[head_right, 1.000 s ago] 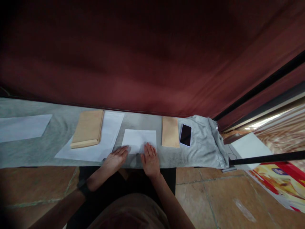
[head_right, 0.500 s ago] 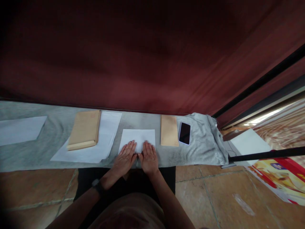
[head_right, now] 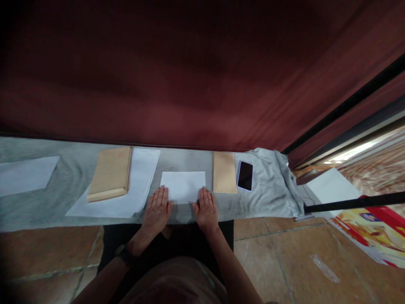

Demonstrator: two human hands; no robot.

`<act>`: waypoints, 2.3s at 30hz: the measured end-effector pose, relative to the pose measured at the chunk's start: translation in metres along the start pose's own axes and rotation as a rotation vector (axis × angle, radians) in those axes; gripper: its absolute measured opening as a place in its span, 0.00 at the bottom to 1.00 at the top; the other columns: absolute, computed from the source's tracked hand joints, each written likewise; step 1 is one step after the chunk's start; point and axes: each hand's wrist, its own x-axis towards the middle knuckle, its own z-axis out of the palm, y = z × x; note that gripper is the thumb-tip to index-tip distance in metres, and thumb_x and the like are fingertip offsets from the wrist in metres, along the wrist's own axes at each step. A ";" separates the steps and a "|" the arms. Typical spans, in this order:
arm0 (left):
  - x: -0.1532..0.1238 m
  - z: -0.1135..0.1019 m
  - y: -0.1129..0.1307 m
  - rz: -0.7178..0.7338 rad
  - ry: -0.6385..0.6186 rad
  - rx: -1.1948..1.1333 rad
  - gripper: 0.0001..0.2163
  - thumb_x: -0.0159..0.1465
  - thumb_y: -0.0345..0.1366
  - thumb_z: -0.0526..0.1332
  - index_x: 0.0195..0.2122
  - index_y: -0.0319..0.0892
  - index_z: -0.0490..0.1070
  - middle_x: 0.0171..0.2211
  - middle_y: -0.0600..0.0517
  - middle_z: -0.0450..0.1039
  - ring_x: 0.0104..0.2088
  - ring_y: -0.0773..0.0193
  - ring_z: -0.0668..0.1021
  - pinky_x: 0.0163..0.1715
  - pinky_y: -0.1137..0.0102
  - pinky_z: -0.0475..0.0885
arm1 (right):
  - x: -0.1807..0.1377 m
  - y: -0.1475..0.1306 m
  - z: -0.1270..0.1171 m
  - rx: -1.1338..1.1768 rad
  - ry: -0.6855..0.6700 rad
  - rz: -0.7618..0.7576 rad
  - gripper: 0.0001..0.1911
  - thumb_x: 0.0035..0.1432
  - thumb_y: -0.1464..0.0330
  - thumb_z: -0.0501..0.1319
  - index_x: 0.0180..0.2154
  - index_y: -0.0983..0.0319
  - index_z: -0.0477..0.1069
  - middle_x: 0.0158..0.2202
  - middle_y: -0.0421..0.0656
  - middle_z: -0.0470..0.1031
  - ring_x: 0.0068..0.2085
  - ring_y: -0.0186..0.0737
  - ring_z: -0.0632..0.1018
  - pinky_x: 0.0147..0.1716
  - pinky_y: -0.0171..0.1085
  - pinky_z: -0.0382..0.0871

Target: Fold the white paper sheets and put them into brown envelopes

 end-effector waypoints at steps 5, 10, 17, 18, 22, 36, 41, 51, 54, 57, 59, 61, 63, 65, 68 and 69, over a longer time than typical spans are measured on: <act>0.000 -0.001 0.000 -0.032 0.050 -0.019 0.29 0.73 0.39 0.47 0.71 0.28 0.53 0.69 0.31 0.57 0.70 0.43 0.62 0.67 0.45 0.60 | -0.001 0.000 0.000 0.012 -0.007 0.025 0.31 0.75 0.59 0.45 0.71 0.70 0.53 0.70 0.57 0.60 0.70 0.52 0.63 0.68 0.53 0.57; 0.010 -0.009 0.008 -0.014 0.057 -0.044 0.28 0.73 0.39 0.47 0.71 0.29 0.53 0.68 0.31 0.60 0.70 0.43 0.62 0.67 0.43 0.58 | 0.008 -0.004 -0.002 0.067 -0.031 0.085 0.29 0.76 0.61 0.44 0.70 0.69 0.56 0.69 0.56 0.61 0.70 0.51 0.63 0.68 0.53 0.57; 0.054 0.003 0.033 0.201 -0.069 -0.081 0.29 0.71 0.32 0.46 0.73 0.34 0.49 0.72 0.40 0.55 0.73 0.53 0.56 0.71 0.50 0.54 | 0.061 -0.028 0.007 0.214 -0.058 0.003 0.28 0.76 0.64 0.42 0.71 0.64 0.54 0.71 0.51 0.60 0.72 0.46 0.60 0.69 0.53 0.58; 0.060 0.007 0.034 0.218 -0.091 -0.072 0.29 0.70 0.31 0.46 0.73 0.33 0.49 0.71 0.39 0.55 0.73 0.53 0.56 0.71 0.50 0.54 | 0.069 -0.031 0.010 0.225 -0.059 -0.005 0.27 0.76 0.64 0.41 0.71 0.64 0.55 0.70 0.50 0.61 0.72 0.44 0.60 0.69 0.51 0.58; 0.074 0.018 0.032 0.212 -0.156 -0.025 0.28 0.69 0.28 0.46 0.71 0.31 0.55 0.71 0.37 0.57 0.72 0.53 0.57 0.70 0.52 0.55 | 0.089 -0.035 0.022 0.211 -0.078 -0.002 0.26 0.76 0.66 0.40 0.68 0.64 0.61 0.68 0.49 0.65 0.71 0.41 0.62 0.70 0.48 0.56; 0.078 0.022 -0.002 0.047 0.005 -0.039 0.28 0.71 0.38 0.45 0.70 0.31 0.56 0.70 0.36 0.58 0.71 0.50 0.60 0.69 0.49 0.56 | 0.089 -0.016 0.038 0.039 -0.014 0.048 0.29 0.74 0.61 0.50 0.69 0.68 0.58 0.70 0.54 0.61 0.70 0.50 0.63 0.69 0.52 0.55; 0.070 0.021 -0.009 -0.053 0.069 -0.044 0.28 0.71 0.38 0.46 0.69 0.27 0.58 0.68 0.32 0.60 0.70 0.46 0.62 0.67 0.48 0.61 | 0.082 -0.012 0.036 0.046 0.037 0.062 0.29 0.74 0.61 0.49 0.70 0.69 0.57 0.69 0.56 0.62 0.70 0.51 0.63 0.68 0.53 0.56; 0.038 0.013 -0.017 -0.073 0.119 -0.062 0.25 0.71 0.34 0.47 0.67 0.29 0.59 0.68 0.32 0.62 0.69 0.47 0.64 0.65 0.51 0.64 | 0.070 -0.010 0.032 0.014 0.056 0.072 0.30 0.74 0.62 0.50 0.70 0.72 0.55 0.70 0.58 0.60 0.70 0.52 0.63 0.68 0.53 0.55; 0.039 0.010 -0.019 -0.099 0.109 -0.145 0.24 0.70 0.32 0.48 0.66 0.28 0.60 0.66 0.32 0.63 0.67 0.48 0.67 0.65 0.53 0.65 | 0.065 -0.008 0.030 0.002 0.052 0.073 0.30 0.74 0.63 0.51 0.70 0.73 0.56 0.70 0.58 0.60 0.70 0.53 0.63 0.68 0.52 0.55; 0.046 0.003 -0.021 -0.222 0.049 -0.251 0.24 0.68 0.33 0.52 0.64 0.28 0.63 0.62 0.32 0.69 0.62 0.47 0.73 0.61 0.57 0.69 | 0.057 -0.008 0.028 0.003 0.048 0.072 0.29 0.74 0.63 0.51 0.69 0.72 0.57 0.70 0.58 0.60 0.70 0.54 0.63 0.68 0.53 0.55; 0.053 -0.003 -0.023 -0.308 -0.007 -0.342 0.24 0.66 0.35 0.56 0.63 0.31 0.65 0.54 0.36 0.76 0.53 0.49 0.79 0.55 0.58 0.73 | 0.051 -0.010 0.026 0.013 0.050 0.064 0.29 0.74 0.63 0.50 0.69 0.72 0.58 0.70 0.58 0.59 0.70 0.54 0.63 0.68 0.53 0.56; 0.059 -0.007 -0.027 -0.389 -0.043 -0.454 0.25 0.64 0.38 0.60 0.62 0.34 0.66 0.45 0.41 0.79 0.43 0.53 0.82 0.49 0.60 0.76 | 0.045 -0.013 0.022 0.028 0.050 0.052 0.28 0.74 0.64 0.50 0.69 0.71 0.59 0.70 0.57 0.60 0.70 0.53 0.63 0.68 0.54 0.56; 0.065 -0.009 -0.029 -0.498 -0.037 -0.588 0.27 0.60 0.37 0.65 0.60 0.37 0.67 0.39 0.47 0.78 0.37 0.56 0.81 0.43 0.62 0.77 | 0.039 -0.017 0.018 0.046 0.041 0.030 0.28 0.73 0.63 0.51 0.68 0.70 0.60 0.70 0.56 0.60 0.70 0.53 0.63 0.69 0.54 0.55; 0.067 -0.011 -0.030 -0.603 -0.008 -0.761 0.28 0.55 0.34 0.68 0.58 0.40 0.69 0.35 0.51 0.77 0.34 0.58 0.80 0.38 0.65 0.76 | 0.033 -0.022 0.012 0.074 0.022 -0.010 0.29 0.73 0.61 0.52 0.68 0.70 0.59 0.70 0.56 0.60 0.70 0.53 0.63 0.69 0.53 0.55; 0.065 -0.017 -0.026 -0.721 0.022 -1.084 0.31 0.49 0.29 0.69 0.57 0.42 0.70 0.30 0.55 0.77 0.31 0.60 0.80 0.33 0.68 0.74 | 0.025 -0.028 0.004 0.145 -0.025 -0.129 0.35 0.71 0.56 0.56 0.71 0.68 0.55 0.71 0.55 0.59 0.71 0.50 0.62 0.70 0.52 0.55; 0.064 -0.020 -0.023 -0.752 0.016 -1.199 0.32 0.48 0.29 0.69 0.57 0.41 0.70 0.29 0.55 0.77 0.30 0.61 0.79 0.32 0.68 0.73 | 0.023 -0.030 0.001 0.174 -0.045 -0.175 0.38 0.69 0.55 0.57 0.71 0.67 0.52 0.71 0.54 0.59 0.71 0.50 0.61 0.70 0.52 0.55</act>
